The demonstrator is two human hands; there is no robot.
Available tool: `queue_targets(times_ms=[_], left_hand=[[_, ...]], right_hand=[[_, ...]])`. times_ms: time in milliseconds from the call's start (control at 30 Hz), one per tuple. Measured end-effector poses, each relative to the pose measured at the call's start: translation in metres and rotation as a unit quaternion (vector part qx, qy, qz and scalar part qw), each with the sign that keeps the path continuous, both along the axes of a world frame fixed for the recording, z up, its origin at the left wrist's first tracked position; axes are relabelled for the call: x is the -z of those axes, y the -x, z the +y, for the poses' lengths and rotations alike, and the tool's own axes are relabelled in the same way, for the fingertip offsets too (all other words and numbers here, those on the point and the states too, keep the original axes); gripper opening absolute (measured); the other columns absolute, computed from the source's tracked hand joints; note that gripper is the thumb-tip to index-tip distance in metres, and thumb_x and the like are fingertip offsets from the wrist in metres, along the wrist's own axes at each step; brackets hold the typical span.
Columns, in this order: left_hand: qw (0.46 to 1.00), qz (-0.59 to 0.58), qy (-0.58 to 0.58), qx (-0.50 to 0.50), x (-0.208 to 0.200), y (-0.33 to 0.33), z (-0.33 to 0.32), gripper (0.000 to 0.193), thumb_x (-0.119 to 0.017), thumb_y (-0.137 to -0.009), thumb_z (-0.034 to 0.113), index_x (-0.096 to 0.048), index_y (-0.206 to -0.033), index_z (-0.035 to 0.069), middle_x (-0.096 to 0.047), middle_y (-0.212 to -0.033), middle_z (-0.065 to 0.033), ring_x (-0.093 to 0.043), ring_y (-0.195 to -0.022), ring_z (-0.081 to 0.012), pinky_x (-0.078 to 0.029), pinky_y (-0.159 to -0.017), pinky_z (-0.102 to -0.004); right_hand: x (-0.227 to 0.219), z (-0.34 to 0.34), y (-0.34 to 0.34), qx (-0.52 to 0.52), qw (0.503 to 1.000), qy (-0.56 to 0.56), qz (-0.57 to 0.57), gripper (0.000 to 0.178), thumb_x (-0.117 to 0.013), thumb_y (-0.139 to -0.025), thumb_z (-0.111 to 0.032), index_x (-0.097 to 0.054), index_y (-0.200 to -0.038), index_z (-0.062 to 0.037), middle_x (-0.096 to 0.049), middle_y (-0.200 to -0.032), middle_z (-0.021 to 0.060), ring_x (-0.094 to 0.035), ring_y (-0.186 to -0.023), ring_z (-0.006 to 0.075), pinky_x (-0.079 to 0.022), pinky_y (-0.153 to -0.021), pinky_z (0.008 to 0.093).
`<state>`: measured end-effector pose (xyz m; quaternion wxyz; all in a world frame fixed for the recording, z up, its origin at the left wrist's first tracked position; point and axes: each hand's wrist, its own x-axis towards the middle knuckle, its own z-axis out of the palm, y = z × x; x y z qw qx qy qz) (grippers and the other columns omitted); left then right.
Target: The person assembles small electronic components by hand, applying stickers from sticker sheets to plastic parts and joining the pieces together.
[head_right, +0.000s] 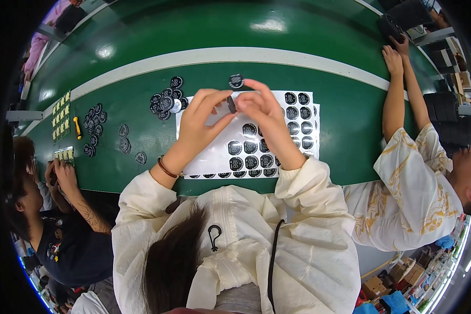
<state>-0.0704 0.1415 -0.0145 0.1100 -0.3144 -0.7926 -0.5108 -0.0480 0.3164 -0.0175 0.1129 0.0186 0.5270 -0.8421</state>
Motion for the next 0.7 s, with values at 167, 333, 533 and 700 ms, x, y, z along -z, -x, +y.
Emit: queue_targets(times_ms=[167,333,533,700], left_hand=[[0.991,0.098,0.076,-0.052,0.007,0.002,0.001,0.042,-0.072,-0.071,0.010,-0.057,-0.109,0.004,-0.059,-0.092,-0.0080,-0.060,-0.082,-0.0241,-0.050,-0.067,-0.0321],[0.994,0.077,0.073,-0.037,0.006,0.003,0.001,0.040,-0.072,-0.071,0.011,-0.057,-0.108,0.005,-0.058,-0.095,-0.0095,-0.059,-0.082,-0.0256,-0.049,-0.066,-0.0327],[0.999,-0.033,0.000,0.013,0.002,0.008,-0.002,0.041,-0.073,-0.072,0.005,-0.058,-0.111,0.004,-0.061,-0.096,-0.0093,-0.063,-0.085,-0.0224,-0.051,-0.074,-0.0303],[0.991,-0.104,-0.066,0.057,0.000,0.006,-0.001,0.041,-0.071,-0.075,0.005,-0.055,-0.112,0.005,-0.063,-0.100,-0.0089,-0.064,-0.090,-0.0216,-0.051,-0.077,-0.0293]], right_hand=[[-0.003,-0.005,0.000,0.064,0.962,-0.190,0.187,0.050,-0.064,-0.083,-0.001,-0.040,-0.127,-0.0026,-0.062,-0.096,0.0067,-0.058,-0.091,0.0138,-0.045,-0.085,0.0279],[-0.004,-0.004,-0.001,0.056,0.968,-0.181,0.168,0.054,-0.064,-0.080,0.004,-0.039,-0.127,-0.0013,-0.062,-0.092,0.0072,-0.059,-0.087,0.0133,-0.046,-0.083,0.0273],[-0.011,0.002,0.001,0.071,0.986,-0.130,0.080,0.048,-0.063,-0.082,0.004,-0.041,-0.125,-0.0009,-0.063,-0.089,0.0070,-0.060,-0.086,0.0119,-0.046,-0.080,0.0246],[-0.015,0.004,-0.001,0.055,0.991,-0.099,0.071,0.042,-0.062,-0.083,0.005,-0.046,-0.121,-0.0015,-0.063,-0.090,0.0068,-0.059,-0.086,0.0109,-0.047,-0.078,0.0228]])
